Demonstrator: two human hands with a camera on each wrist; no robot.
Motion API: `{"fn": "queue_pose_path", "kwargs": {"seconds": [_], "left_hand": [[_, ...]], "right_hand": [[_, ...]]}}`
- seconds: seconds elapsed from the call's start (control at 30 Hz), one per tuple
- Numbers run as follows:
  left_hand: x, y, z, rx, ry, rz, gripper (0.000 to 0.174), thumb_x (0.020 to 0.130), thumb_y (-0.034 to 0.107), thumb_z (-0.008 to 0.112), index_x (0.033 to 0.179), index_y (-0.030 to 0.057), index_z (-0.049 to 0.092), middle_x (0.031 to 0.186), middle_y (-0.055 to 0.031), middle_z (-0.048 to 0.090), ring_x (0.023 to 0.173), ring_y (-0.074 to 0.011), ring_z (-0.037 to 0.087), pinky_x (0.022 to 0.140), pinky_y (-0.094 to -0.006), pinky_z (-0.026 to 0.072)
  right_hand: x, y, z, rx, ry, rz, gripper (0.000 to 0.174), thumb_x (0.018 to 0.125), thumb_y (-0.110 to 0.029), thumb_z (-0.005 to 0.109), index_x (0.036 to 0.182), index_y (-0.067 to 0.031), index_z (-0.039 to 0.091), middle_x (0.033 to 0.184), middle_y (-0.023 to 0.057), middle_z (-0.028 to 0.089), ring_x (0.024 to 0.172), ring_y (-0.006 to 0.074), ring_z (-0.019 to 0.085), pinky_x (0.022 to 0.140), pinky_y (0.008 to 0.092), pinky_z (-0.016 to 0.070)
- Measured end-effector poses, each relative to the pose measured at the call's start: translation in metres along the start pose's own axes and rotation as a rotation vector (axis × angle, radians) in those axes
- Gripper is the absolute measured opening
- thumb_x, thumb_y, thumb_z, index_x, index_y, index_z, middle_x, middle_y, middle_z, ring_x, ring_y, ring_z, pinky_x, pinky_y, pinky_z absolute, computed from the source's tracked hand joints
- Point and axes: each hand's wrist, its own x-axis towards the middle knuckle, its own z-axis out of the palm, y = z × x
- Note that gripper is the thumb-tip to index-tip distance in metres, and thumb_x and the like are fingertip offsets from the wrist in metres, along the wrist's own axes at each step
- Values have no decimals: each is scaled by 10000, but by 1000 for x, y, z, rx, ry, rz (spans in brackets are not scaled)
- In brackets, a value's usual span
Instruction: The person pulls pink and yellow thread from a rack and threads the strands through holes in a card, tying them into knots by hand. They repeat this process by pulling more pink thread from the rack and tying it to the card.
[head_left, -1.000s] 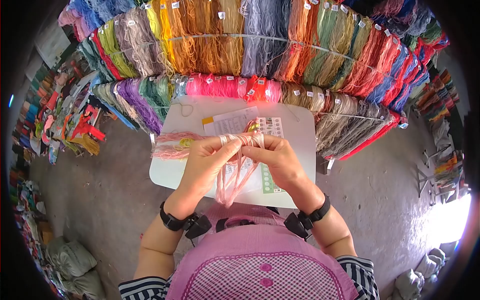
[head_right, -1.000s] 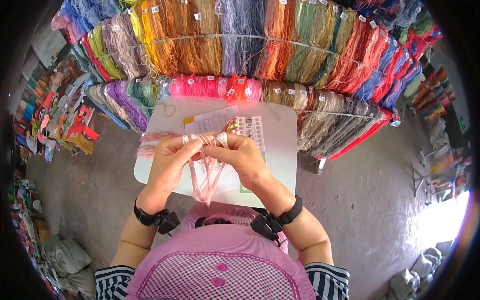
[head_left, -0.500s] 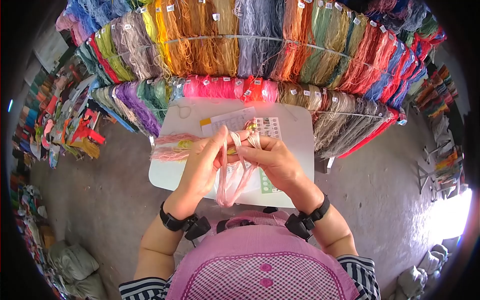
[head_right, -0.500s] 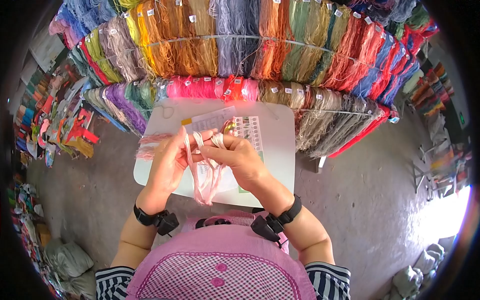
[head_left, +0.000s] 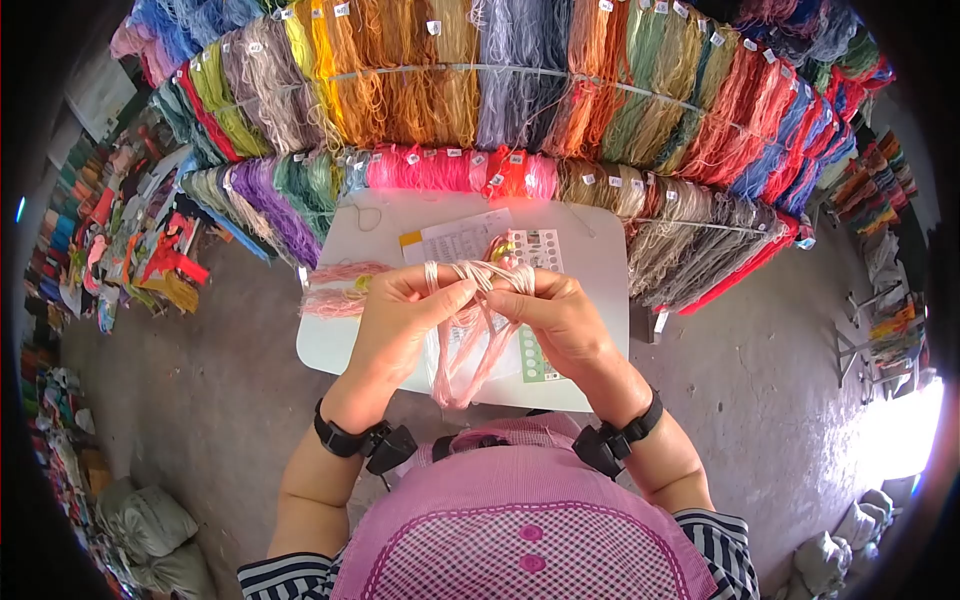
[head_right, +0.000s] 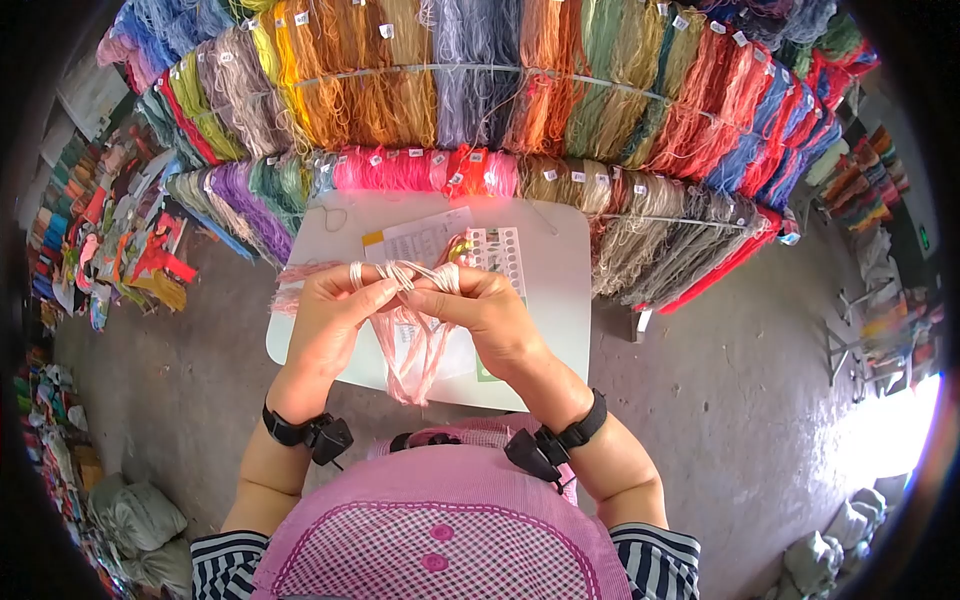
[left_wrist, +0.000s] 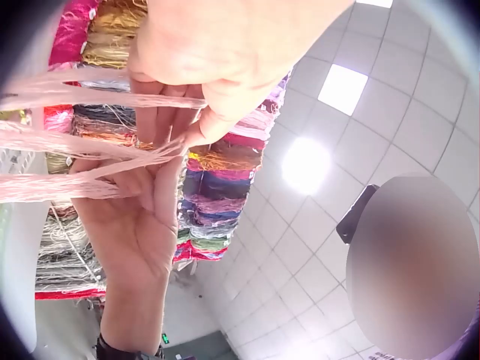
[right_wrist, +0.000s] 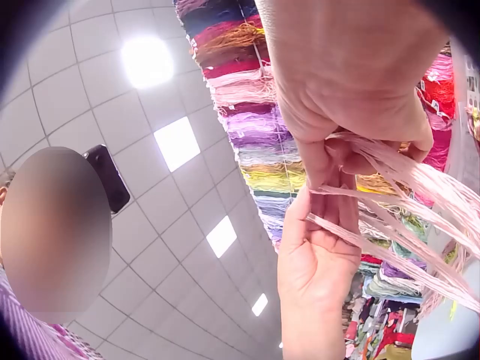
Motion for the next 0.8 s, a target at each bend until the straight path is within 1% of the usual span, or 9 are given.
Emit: {"fn": "queue_pose_path", "kwargs": {"seconds": [0.07,0.13,0.37,0.47,0.57,0.63,0.67,0.73,0.8], "left_hand": [[0,-1,-1,-24,3,-10,118,886,52,676,974,-26,691,1007,-96,695,915,-151,657,871,-318,539],[0,-2,0,-59,19,10,139,887,35,670,999,-39,708,961,-68,701,880,-108,637,811,-268,517],[0,-5,-4,-87,20,1,136,889,23,660,1000,-39,707,960,-75,701,884,-116,643,813,-273,522],[0,-6,-6,-43,18,-7,96,894,23,650,961,-41,676,998,-90,688,936,-155,654,871,-306,539],[0,-1,0,-59,19,26,171,915,61,637,1039,-43,693,1030,-104,692,932,-141,654,840,-294,537],[-1,10,11,-156,48,-17,332,981,212,570,1144,-69,640,1156,-154,651,1028,-189,643,891,-333,540],[1,8,10,-155,43,-16,332,981,212,570,1144,-69,640,1156,-154,651,1028,-189,643,891,-333,540],[3,5,8,-355,-54,-66,506,1023,348,467,1243,-99,561,1262,-183,593,1115,-216,610,943,-364,527],[3,4,8,-301,-69,-69,541,1035,365,407,1243,-113,552,1289,-196,578,1135,-224,602,965,-364,510]], "right_hand": [[0,0,1,3,3,2,193,849,-140,741,991,-12,719,942,40,703,888,107,614,836,272,445],[1,-1,2,19,-2,1,182,849,-135,740,984,-15,715,944,41,702,887,108,615,833,271,446],[4,4,2,37,9,-12,136,861,-129,725,945,-26,698,960,43,699,899,117,617,853,274,444],[7,5,7,31,13,-66,158,906,-171,688,965,-24,678,980,44,692,916,119,613,853,273,440],[12,12,0,59,39,-72,218,948,-236,644,993,-24,659,1002,44,688,927,103,601,829,265,433],[13,16,-11,98,-17,10,287,965,-290,621,1036,-13,647,998,46,690,927,92,597,805,254,430],[13,14,-8,97,-14,6,287,965,-290,621,1036,-13,647,998,46,690,927,92,597,805,254,430],[13,8,4,52,1,42,297,939,-288,654,1039,-9,666,966,51,699,891,90,606,787,242,427],[14,6,8,-3,-21,27,285,921,-264,674,1036,-3,676,946,54,702,870,95,613,780,242,435]]}}
